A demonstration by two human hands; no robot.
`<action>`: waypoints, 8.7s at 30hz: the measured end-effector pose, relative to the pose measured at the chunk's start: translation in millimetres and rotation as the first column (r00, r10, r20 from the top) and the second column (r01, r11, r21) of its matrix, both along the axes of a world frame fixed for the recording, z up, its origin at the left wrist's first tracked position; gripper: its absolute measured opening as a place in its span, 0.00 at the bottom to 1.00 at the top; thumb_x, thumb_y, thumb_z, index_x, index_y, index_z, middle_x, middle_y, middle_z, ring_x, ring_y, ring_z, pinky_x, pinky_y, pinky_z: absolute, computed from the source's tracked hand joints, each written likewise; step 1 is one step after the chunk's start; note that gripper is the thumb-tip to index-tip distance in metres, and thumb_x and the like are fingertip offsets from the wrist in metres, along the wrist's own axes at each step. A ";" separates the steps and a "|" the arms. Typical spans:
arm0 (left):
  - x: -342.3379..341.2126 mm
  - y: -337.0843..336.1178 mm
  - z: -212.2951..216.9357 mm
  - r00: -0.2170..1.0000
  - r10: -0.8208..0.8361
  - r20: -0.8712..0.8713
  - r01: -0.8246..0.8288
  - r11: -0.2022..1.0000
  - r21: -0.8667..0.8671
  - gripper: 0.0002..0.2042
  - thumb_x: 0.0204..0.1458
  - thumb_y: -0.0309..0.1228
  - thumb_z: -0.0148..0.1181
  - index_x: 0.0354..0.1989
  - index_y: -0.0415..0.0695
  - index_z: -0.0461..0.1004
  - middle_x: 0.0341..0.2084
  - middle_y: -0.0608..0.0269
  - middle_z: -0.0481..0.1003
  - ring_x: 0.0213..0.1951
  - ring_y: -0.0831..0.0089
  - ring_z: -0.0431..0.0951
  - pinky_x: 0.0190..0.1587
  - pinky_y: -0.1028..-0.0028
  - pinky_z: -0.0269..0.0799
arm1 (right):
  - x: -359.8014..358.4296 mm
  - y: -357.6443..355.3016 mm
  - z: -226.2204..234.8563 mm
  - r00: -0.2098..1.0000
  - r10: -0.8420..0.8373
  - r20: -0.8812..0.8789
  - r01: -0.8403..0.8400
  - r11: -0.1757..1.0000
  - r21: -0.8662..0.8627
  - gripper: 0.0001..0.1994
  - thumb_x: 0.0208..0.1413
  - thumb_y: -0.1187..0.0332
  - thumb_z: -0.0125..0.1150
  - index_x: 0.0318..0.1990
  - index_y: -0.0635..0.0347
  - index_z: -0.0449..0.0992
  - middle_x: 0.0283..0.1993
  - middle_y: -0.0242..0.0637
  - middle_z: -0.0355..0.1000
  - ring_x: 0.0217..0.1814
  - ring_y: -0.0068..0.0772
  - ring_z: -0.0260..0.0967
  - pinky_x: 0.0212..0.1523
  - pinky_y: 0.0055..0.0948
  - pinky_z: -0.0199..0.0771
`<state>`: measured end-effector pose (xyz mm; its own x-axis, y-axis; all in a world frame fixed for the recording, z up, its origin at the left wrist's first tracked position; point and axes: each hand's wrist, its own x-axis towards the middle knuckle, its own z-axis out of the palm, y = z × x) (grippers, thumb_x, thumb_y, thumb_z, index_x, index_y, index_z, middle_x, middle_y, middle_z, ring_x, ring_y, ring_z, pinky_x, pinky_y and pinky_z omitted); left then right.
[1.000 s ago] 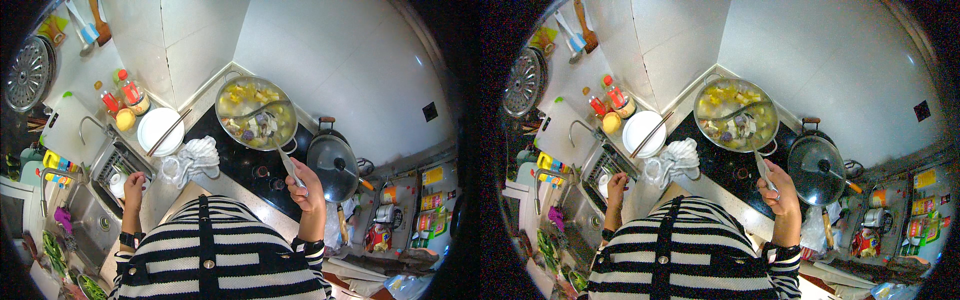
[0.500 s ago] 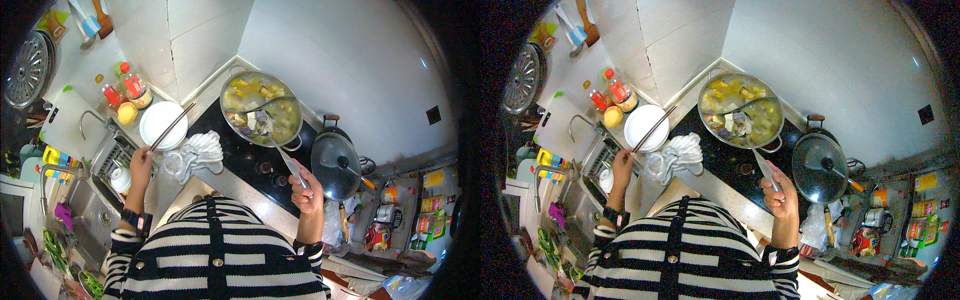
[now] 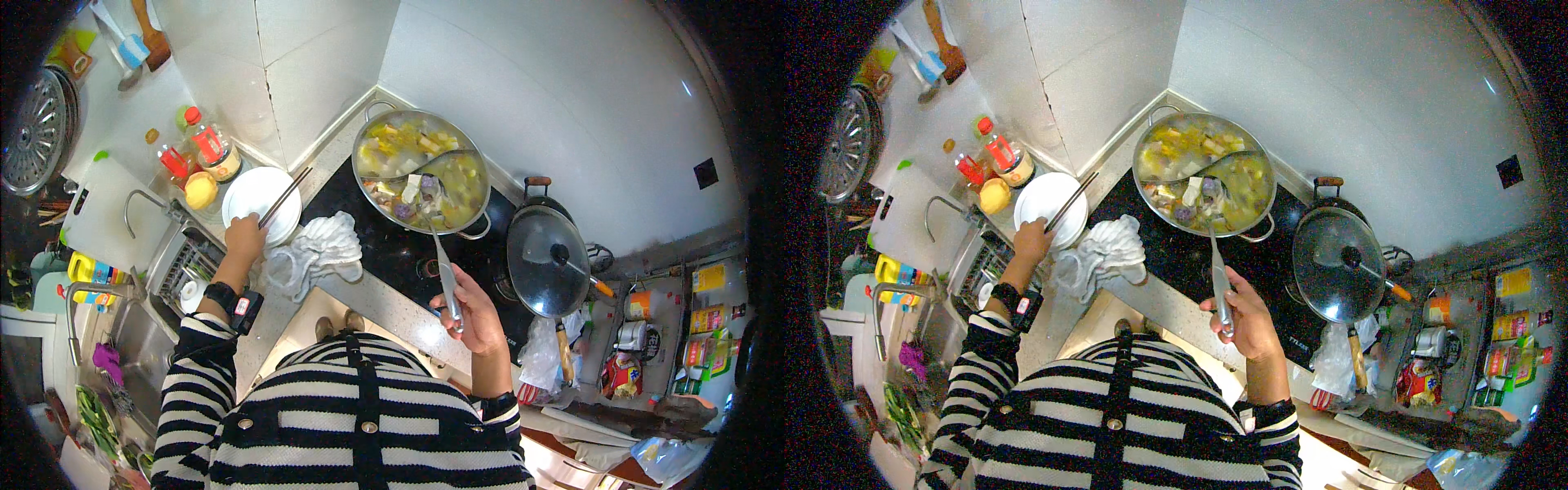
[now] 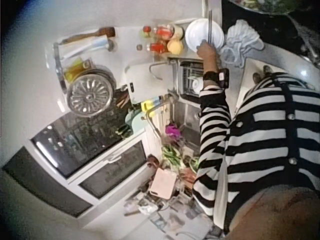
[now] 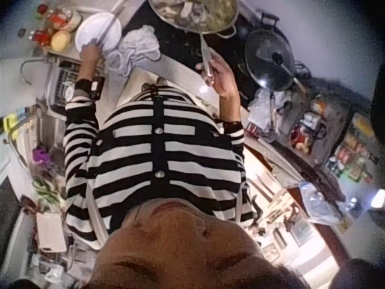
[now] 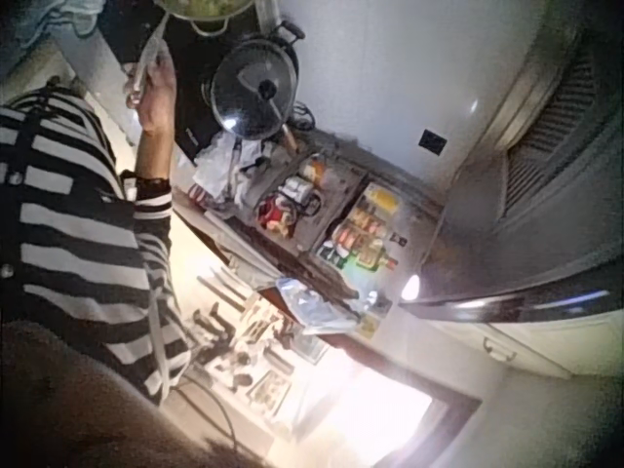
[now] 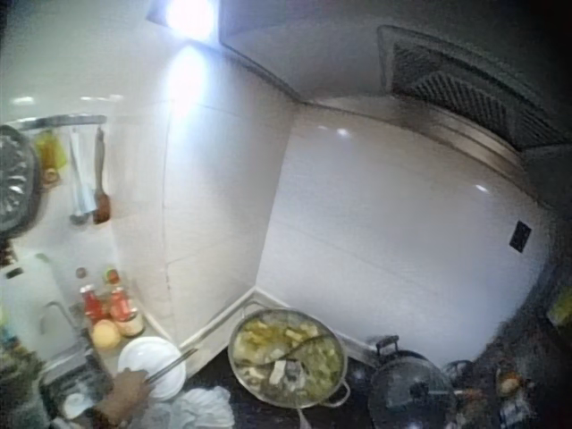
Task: The person stirs a simmering pot on the stove using a ladle and chopsticks, then washes hands at the sink. They later open a plastic bag containing flat noodles and place the noodles into a food processor.
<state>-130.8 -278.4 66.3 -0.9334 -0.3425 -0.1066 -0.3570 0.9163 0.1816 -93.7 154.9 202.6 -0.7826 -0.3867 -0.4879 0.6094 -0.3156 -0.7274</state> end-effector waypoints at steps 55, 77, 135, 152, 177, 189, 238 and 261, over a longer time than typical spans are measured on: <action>26.3 205.7 71.5 0.983 -0.172 0.071 -0.038 0.188 0.981 0.11 0.54 0.37 0.58 0.36 0.44 0.67 0.18 0.73 0.64 0.21 0.83 0.63 0.22 0.80 0.58 | -128.9 22.4 -17.9 0.555 0.249 -0.794 0.414 0.744 0.523 0.09 0.55 0.69 0.61 0.39 0.66 0.75 0.36 0.37 0.73 0.37 0.22 0.70 0.39 0.22 0.70; 38.8 210.1 96.5 0.989 -0.090 0.116 -0.100 0.170 0.980 0.21 0.54 0.48 0.56 0.44 0.41 0.69 0.21 0.70 0.68 0.24 0.83 0.67 0.26 0.81 0.62 | -132.7 23.0 -12.2 0.233 0.256 -0.938 0.551 0.760 0.345 0.05 0.58 0.73 0.54 0.37 0.66 0.74 0.37 0.40 0.73 0.37 0.29 0.71 0.40 0.25 0.71; 278.7 12.4 86.5 0.808 0.579 0.103 0.229 -0.471 0.852 0.12 0.60 0.40 0.48 0.36 0.44 0.70 0.23 0.64 0.73 0.17 0.82 0.63 0.17 0.82 0.56 | 113.9 -264.9 -25.8 -0.137 0.552 -0.823 -0.063 0.824 0.563 0.15 0.48 0.75 0.59 0.45 0.53 0.73 0.48 0.39 0.67 0.49 0.42 0.65 0.48 0.32 0.68; 185.0 82.3 90.1 0.854 0.517 0.065 0.070 -0.237 0.969 0.11 0.61 0.37 0.44 0.37 0.42 0.68 0.22 0.60 0.73 0.15 0.81 0.62 0.16 0.80 0.56 | -49.4 -74.6 -47.4 0.975 0.109 0.193 0.046 0.751 -0.659 0.15 0.58 0.58 0.55 0.40 0.63 0.70 0.34 0.42 0.70 0.37 0.39 0.70 0.39 0.40 0.75; 91.0 148.5 91.9 0.854 0.521 0.005 0.052 -0.096 0.994 0.11 0.59 0.36 0.46 0.37 0.40 0.68 0.21 0.60 0.74 0.14 0.81 0.61 0.15 0.81 0.54 | -28.1 61.3 -10.2 0.958 0.229 -0.170 -0.089 0.807 0.584 0.16 0.52 0.76 0.53 0.50 0.65 0.66 0.28 0.35 0.67 0.17 0.16 0.57 0.12 0.16 0.54; 79.7 111.4 86.2 0.859 0.512 -0.011 0.057 -0.075 0.996 0.11 0.59 0.36 0.45 0.37 0.42 0.69 0.21 0.61 0.74 0.15 0.82 0.61 0.15 0.83 0.54 | -49.2 54.0 7.8 0.922 0.315 -0.225 -0.042 0.659 0.751 0.28 0.52 0.75 0.55 0.62 0.58 0.59 0.27 0.41 0.72 0.18 0.25 0.64 0.17 0.21 0.63; 66.6 80.9 80.2 0.852 0.524 -0.006 0.077 -0.113 0.991 0.10 0.60 0.35 0.45 0.37 0.42 0.68 0.22 0.61 0.74 0.14 0.83 0.62 0.14 0.83 0.54 | -49.3 51.0 32.7 0.962 0.220 -0.164 -0.049 0.726 0.686 0.30 0.47 0.82 0.54 0.61 0.59 0.61 0.21 0.36 0.66 0.11 0.18 0.55 0.10 0.17 0.53; 90.1 70.1 86.5 0.824 0.567 0.013 0.017 -0.048 0.999 0.11 0.60 0.38 0.45 0.37 0.43 0.68 0.21 0.62 0.73 0.14 0.82 0.62 0.14 0.82 0.53 | -66.0 -1.2 17.3 0.625 0.499 -0.600 0.451 0.396 0.800 0.24 0.44 0.78 0.53 0.53 0.56 0.71 0.48 0.51 0.72 0.44 0.49 0.73 0.44 0.35 0.73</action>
<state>-40.6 -208.3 152.8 -0.8352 -0.4251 -0.3489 -0.1754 -0.3955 0.9016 -159.6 153.8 219.8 -0.9744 -0.1680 0.1491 -0.2246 0.7395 -0.6345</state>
